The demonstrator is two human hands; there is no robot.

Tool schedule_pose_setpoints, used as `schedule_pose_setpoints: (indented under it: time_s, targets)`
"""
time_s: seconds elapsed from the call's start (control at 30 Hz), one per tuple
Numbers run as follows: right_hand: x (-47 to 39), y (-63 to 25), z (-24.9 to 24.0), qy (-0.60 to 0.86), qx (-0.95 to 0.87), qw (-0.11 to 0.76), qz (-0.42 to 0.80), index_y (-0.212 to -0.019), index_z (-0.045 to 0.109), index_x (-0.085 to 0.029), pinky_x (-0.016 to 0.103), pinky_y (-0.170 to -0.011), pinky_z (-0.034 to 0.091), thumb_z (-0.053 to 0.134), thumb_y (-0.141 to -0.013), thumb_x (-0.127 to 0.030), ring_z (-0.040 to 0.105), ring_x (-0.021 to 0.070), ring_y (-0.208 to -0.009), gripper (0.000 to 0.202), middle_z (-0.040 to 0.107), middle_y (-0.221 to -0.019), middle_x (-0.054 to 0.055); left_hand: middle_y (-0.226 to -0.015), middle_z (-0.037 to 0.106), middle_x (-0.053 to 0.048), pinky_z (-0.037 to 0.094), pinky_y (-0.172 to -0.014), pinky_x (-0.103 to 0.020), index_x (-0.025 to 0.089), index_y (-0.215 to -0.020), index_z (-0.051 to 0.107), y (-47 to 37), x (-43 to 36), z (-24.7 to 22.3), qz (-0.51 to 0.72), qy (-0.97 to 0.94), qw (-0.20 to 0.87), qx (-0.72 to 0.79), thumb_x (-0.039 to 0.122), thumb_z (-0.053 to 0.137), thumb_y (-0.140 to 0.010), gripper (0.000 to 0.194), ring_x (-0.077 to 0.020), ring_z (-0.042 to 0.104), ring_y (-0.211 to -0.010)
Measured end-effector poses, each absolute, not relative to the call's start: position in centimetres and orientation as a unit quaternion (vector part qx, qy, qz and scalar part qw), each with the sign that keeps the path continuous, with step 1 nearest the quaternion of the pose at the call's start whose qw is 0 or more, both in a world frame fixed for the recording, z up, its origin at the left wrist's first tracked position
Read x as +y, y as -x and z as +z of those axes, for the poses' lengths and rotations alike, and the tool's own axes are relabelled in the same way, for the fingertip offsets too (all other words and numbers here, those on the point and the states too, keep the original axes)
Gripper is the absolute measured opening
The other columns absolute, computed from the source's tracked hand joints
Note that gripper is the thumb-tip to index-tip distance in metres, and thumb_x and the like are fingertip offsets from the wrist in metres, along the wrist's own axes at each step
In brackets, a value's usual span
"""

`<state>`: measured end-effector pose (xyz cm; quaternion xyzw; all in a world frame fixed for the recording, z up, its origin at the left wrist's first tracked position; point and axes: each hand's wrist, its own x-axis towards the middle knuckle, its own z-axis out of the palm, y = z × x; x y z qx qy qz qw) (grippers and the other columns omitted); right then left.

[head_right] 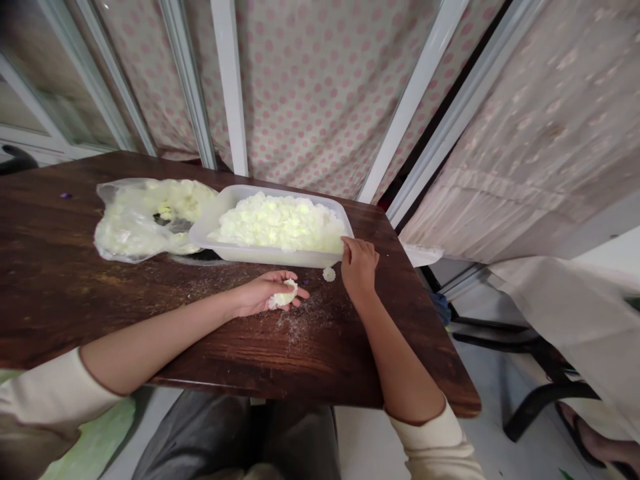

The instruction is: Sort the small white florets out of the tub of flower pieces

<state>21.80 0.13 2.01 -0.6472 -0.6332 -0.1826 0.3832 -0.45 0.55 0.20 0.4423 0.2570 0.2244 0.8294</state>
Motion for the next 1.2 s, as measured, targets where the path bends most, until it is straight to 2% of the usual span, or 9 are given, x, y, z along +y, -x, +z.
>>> schedule_pose_setpoints:
  time_s: [0.13,0.2,0.27,0.4,0.63,0.73,0.97,1.13,1.2]
  targets:
    - [-1.0,-20.5,2.6,0.63,-0.636,0.396,-0.204,-0.111,0.056,-0.018,0.038,-0.081,0.032,0.042,-0.085,-0.029,0.047,0.0252,-0.101,0.031,0.059,-0.107,0.01,-0.099,0.066,-0.015,0.041,-0.05,-0.02,0.013,-0.088,0.049,0.5,0.6,0.4,0.237,-0.486,0.8,0.258,0.031,0.068,-0.071,0.031,-0.0099,0.06,-0.062]
    - [-2.0,-19.5,3.1,0.582,-0.676,0.405,-0.204,-0.099,0.06,-0.018,0.037,-0.08,0.031,0.042,-0.086,-0.029,0.049,0.0226,-0.096,0.025,0.061,-0.098,0.009,-0.094,0.067,-0.013,0.037,-0.044,-0.019,0.011,-0.083,0.053,0.5,0.6,0.5,0.239,-0.521,0.777,0.259,0.036,0.065,-0.074,0.029,-0.0067,0.054,-0.054]
    - [-2.9,-18.6,3.4,0.52,-0.752,0.372,-0.162,-0.086,0.061,-0.018,0.036,-0.079,0.031,0.042,-0.086,-0.027,0.05,0.0196,-0.089,0.021,0.062,-0.087,0.006,-0.081,0.067,-0.01,0.031,-0.039,-0.018,0.01,-0.079,0.055,0.4,0.5,0.6,0.242,-0.546,0.759,0.258,0.039,0.064,-0.074,0.031,-0.0054,0.049,-0.048]
    - [-3.1,-17.1,2.9,0.458,-0.839,0.29,-0.035,-0.086,0.062,-0.019,0.036,-0.078,0.03,0.051,-0.083,-0.032,0.051,0.0189,-0.086,0.017,0.062,-0.084,0.004,-0.057,0.057,0.0,0.025,-0.036,-0.016,0.012,-0.069,0.051,0.3,0.4,0.3,0.267,-0.565,0.735,0.262,0.041,0.065,-0.073,0.032,-0.0033,0.041,-0.04]
    - [-2.3,-16.6,2.5,0.462,-0.716,0.398,0.34,-0.074,0.06,-0.018,0.026,-0.062,0.039,0.063,-0.073,-0.035,0.051,0.0118,-0.066,0.018,0.059,-0.071,0.0,-0.042,0.044,0.006,0.025,-0.037,-0.017,0.016,-0.065,0.044,0.3,0.5,-0.2,0.297,-0.595,0.707,0.242,0.048,0.057,-0.077,0.037,-0.0035,0.033,-0.035]
    - [-2.3,-16.9,2.6,0.455,-0.657,0.416,0.435,-0.071,0.057,-0.018,0.024,-0.057,0.037,0.068,-0.068,-0.035,0.048,0.009,-0.058,0.02,0.056,-0.064,-0.003,-0.041,0.043,0.006,0.026,-0.037,-0.018,0.015,-0.067,0.045,0.3,0.4,-0.2,0.304,-0.601,0.705,0.223,0.05,0.054,-0.079,0.038,-0.0042,0.034,-0.035]
    - [-2.0,-17.9,3.4,0.441,-0.626,0.483,0.424,-0.068,0.054,-0.018,0.023,-0.056,0.038,0.063,-0.074,-0.036,0.05,0.0086,-0.056,0.021,0.058,-0.061,-0.002,-0.041,0.046,0.006,0.027,-0.036,-0.017,0.016,-0.067,0.045,0.2,0.4,-0.1,0.287,-0.609,0.706,0.221,0.047,0.054,-0.079,0.035,-0.0046,0.035,-0.035]
    - [-2.4,-17.4,3.2,0.468,-0.684,0.358,0.431,-0.075,0.055,-0.017,0.023,-0.05,0.036,0.043,-0.083,-0.051,0.048,0.009,-0.05,0.037,0.057,-0.059,-0.001,-0.043,0.048,0.004,0.028,-0.036,-0.017,0.014,-0.071,0.054,0.5,0.3,0.5,0.287,-0.613,0.7,0.226,0.046,0.055,-0.079,0.034,-0.0047,0.037,-0.035]
    - [-2.6,-17.2,2.9,0.448,-0.689,0.329,0.464,-0.077,0.055,-0.017,0.023,-0.05,0.036,0.045,-0.082,-0.051,0.047,0.0089,-0.051,0.035,0.057,-0.06,-0.001,-0.044,0.049,0.004,0.029,-0.038,-0.018,0.012,-0.071,0.057,0.6,0.2,0.7,0.28,-0.619,0.697,0.228,0.044,0.057,-0.078,0.032,-0.0045,0.038,-0.036]
